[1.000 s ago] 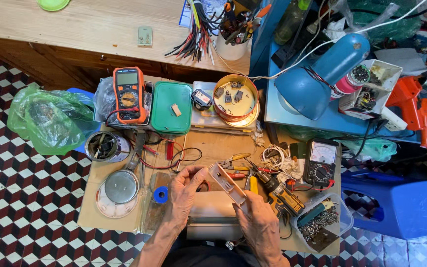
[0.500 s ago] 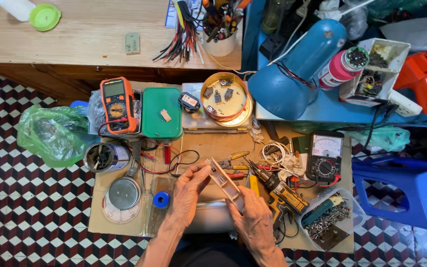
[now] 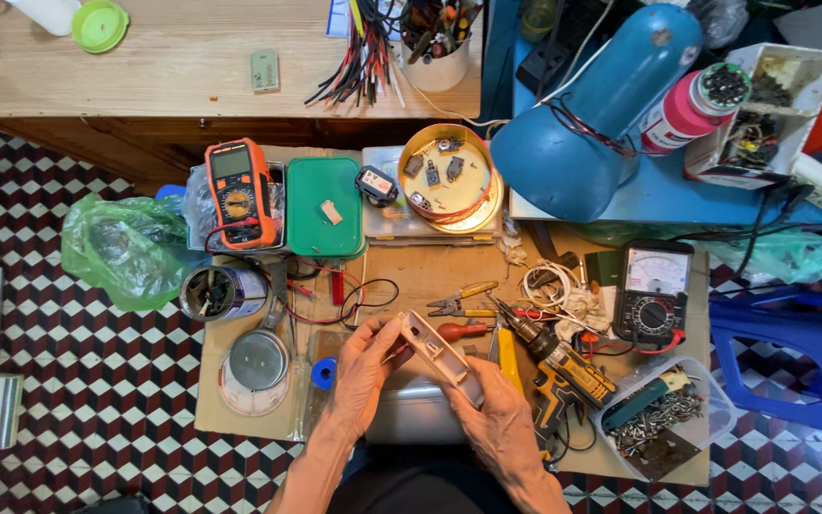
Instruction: The person assembles a cylindrical appliance by fitting a beige plastic housing onto a stainless steel inner cylinder, aligning internal components, and securing the parts. The person uses pliers and a screwdriver to adjust and fasten elements inside the housing.
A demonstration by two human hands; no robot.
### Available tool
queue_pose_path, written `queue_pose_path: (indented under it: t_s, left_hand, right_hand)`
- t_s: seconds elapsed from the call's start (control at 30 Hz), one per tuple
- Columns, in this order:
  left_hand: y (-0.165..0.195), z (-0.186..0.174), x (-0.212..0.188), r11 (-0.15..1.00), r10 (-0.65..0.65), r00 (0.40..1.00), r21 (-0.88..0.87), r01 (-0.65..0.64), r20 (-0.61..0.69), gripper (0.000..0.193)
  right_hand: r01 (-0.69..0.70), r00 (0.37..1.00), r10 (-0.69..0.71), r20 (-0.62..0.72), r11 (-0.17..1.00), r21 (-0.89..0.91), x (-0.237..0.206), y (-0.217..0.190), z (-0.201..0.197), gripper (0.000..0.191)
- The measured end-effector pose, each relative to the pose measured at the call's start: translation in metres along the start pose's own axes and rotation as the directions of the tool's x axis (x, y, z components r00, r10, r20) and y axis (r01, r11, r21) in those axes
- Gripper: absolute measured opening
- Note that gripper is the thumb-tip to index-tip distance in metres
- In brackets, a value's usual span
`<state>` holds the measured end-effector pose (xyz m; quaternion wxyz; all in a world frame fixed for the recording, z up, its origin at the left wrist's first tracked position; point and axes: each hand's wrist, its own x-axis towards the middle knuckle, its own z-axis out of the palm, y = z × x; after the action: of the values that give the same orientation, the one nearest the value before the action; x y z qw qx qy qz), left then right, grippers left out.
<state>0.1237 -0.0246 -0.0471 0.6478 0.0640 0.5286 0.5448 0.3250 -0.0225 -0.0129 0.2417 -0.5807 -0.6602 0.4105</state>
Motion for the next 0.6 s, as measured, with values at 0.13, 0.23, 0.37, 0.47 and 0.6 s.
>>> queue_pose_path:
  t_s: [0.13, 0.23, 0.37, 0.47, 0.6]
  left_hand:
    - [0.003, -0.015, -0.012, 1.000, 0.003, 1.000, 0.001, -0.003, -0.024, 0.022]
    - [0.004, -0.023, -0.023, 0.999, -0.044, 0.998, -0.005, 0.044, -0.045, 0.023]
    - [0.007, -0.023, -0.033, 0.995, -0.095, 0.993, -0.002, 0.096, -0.062, 0.024]
    - [0.009, -0.020, -0.041, 0.993, -0.118, 0.992, 0.005, 0.118, -0.050, 0.024]
    - [0.009, -0.016, -0.052, 0.991, -0.109, 0.992, 0.076, 0.113, -0.059, 0.025]
  right_hand:
    - [-0.003, 0.995, -0.002, 0.105, 0.999, 0.042, 0.005, 0.005, -0.002, 0.041]
    - [0.000, 0.985, -0.011, 0.175, 0.998, 0.062, 0.005, 0.007, -0.003, 0.041]
    - [-0.191, 0.940, 0.146, 0.308, 0.974, 0.120, 0.005, 0.009, -0.009, 0.041]
    - [-0.192, 0.923, 0.144, 0.357, 0.976, 0.103, 0.004, 0.012, -0.015, 0.041]
    - [-0.105, 0.945, 0.058, 0.323, 0.986, 0.131, -0.002, 0.017, -0.018, 0.042]
